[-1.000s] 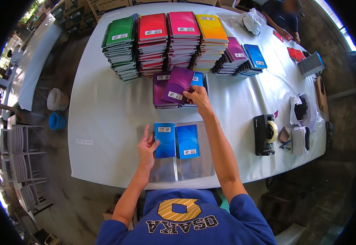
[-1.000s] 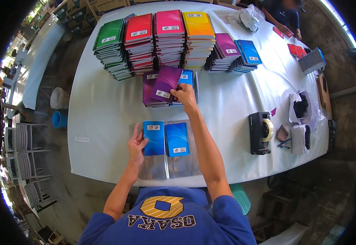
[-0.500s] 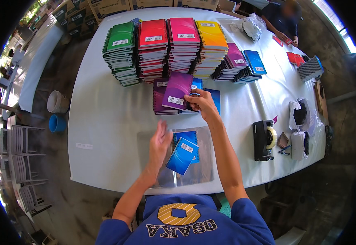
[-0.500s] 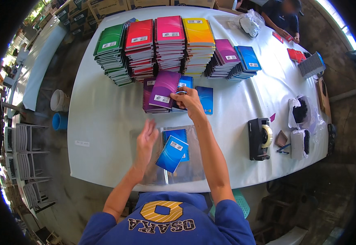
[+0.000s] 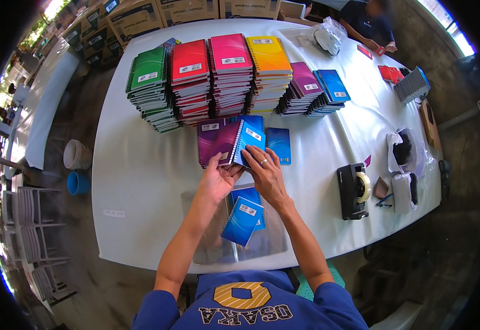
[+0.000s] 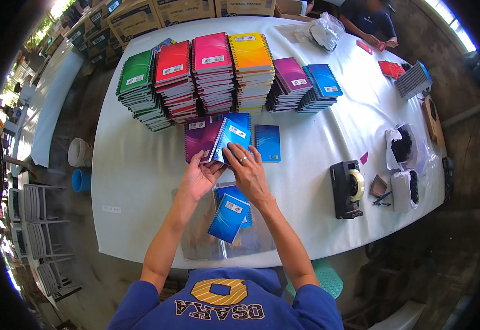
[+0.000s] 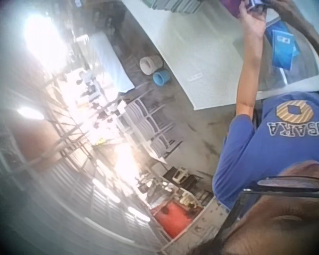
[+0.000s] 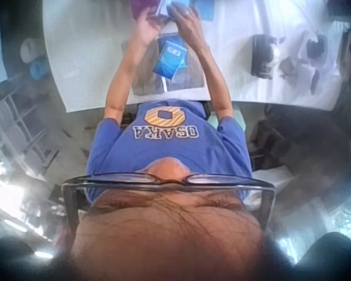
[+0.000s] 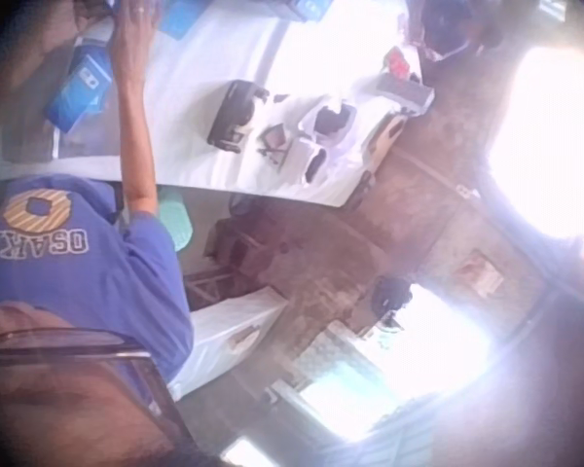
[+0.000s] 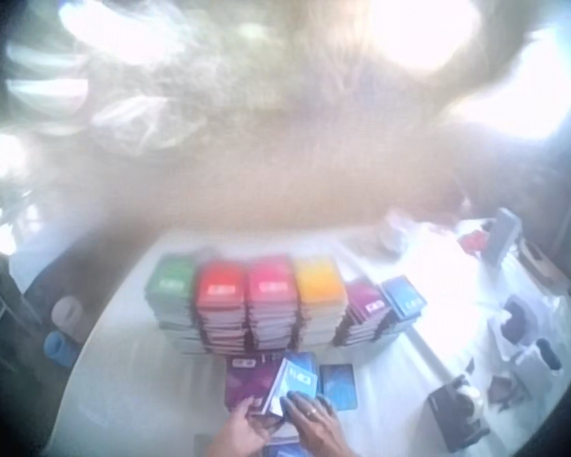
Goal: The person stacks several notebooks, places them into a plastic sleeve, and uses a tape dispenser to seal the package.
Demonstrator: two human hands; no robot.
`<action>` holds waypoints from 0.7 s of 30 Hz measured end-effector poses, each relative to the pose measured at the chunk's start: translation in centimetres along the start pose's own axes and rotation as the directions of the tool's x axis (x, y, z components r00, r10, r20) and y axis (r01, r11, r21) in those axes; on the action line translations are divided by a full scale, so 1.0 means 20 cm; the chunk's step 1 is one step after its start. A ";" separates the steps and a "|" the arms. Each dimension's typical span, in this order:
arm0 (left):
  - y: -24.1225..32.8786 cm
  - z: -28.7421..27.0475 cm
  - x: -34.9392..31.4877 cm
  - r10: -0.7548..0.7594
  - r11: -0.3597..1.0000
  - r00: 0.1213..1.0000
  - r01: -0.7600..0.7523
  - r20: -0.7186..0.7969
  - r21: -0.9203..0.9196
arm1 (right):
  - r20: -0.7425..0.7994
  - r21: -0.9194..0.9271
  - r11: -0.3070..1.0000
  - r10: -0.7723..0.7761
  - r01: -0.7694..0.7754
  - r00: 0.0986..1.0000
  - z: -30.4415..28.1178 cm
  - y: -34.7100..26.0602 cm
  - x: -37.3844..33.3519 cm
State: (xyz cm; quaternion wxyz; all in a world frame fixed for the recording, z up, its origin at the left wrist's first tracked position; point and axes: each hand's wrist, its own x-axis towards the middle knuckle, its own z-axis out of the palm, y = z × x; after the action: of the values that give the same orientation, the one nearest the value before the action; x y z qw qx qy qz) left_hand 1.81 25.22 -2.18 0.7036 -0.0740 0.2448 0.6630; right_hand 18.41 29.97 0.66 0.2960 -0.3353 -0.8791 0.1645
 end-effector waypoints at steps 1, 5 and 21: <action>-0.01 0.00 -0.01 -0.018 0.999 1.000 0.017 -0.019 -0.044 | -0.058 -0.037 0.997 -0.069 0.067 0.996 0.00 0.01 -0.01; 0.00 0.04 -0.10 -0.112 0.991 0.979 0.121 0.168 -0.048 | -0.115 -0.117 0.977 -0.189 0.176 0.975 -0.04 -0.04 0.01; -0.08 0.21 -0.24 0.052 0.987 0.961 -0.009 0.273 -0.159 | -0.189 -0.167 0.965 -0.233 0.203 0.954 -0.20 -0.32 0.04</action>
State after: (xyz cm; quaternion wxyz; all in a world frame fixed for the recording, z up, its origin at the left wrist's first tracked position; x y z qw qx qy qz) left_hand 4.38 22.52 3.18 0.7126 -0.0320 0.0927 0.6947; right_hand 17.39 26.25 7.25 0.3772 -0.2721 -0.8848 0.0305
